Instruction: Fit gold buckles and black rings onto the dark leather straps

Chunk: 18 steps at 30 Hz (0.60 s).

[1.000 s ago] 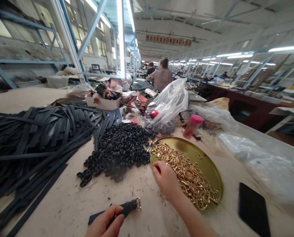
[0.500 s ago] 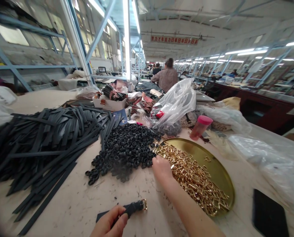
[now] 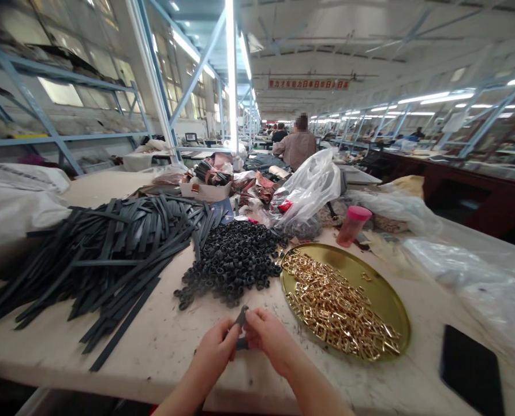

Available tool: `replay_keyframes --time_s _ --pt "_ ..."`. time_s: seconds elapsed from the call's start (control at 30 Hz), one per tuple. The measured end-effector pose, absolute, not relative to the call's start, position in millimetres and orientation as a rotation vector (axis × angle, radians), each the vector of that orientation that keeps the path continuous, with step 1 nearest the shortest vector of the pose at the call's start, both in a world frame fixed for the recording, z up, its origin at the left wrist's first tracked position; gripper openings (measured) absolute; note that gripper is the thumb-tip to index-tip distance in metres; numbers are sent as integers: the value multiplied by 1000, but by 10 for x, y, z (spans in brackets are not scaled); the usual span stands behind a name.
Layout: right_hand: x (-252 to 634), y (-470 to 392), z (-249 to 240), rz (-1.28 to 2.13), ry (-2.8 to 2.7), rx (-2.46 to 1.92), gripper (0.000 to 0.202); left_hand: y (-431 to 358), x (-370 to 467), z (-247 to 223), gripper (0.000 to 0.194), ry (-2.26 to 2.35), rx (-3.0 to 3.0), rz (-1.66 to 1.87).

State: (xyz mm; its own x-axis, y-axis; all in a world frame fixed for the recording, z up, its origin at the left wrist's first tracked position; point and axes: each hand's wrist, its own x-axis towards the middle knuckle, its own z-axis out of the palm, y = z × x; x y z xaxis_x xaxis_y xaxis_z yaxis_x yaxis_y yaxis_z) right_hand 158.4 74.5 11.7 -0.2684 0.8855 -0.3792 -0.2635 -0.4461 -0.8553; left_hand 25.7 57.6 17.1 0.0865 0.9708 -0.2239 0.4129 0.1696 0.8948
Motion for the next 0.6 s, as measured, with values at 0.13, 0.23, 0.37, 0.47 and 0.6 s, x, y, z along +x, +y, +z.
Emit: replay_keyframes --time_s 0.13,0.23,0.37,0.47,0.6 --pt "1560 902 36 1732 -887 -1207 31 767 247 150 19 1460 1364 671" --pt "1569 881 51 1615 -974 -1197 30 770 190 179 18 1427 1386 630" --pt "1621 762 56 1492 -1084 -1181 29 641 125 235 22 1374 1454 578" --pt "1662 678 52 1480 -1123 -1176 31 565 105 293 24 1334 1502 535" --pt "1693 614 110 1502 -1157 -1177 31 499 128 359 25 1349 1524 538"
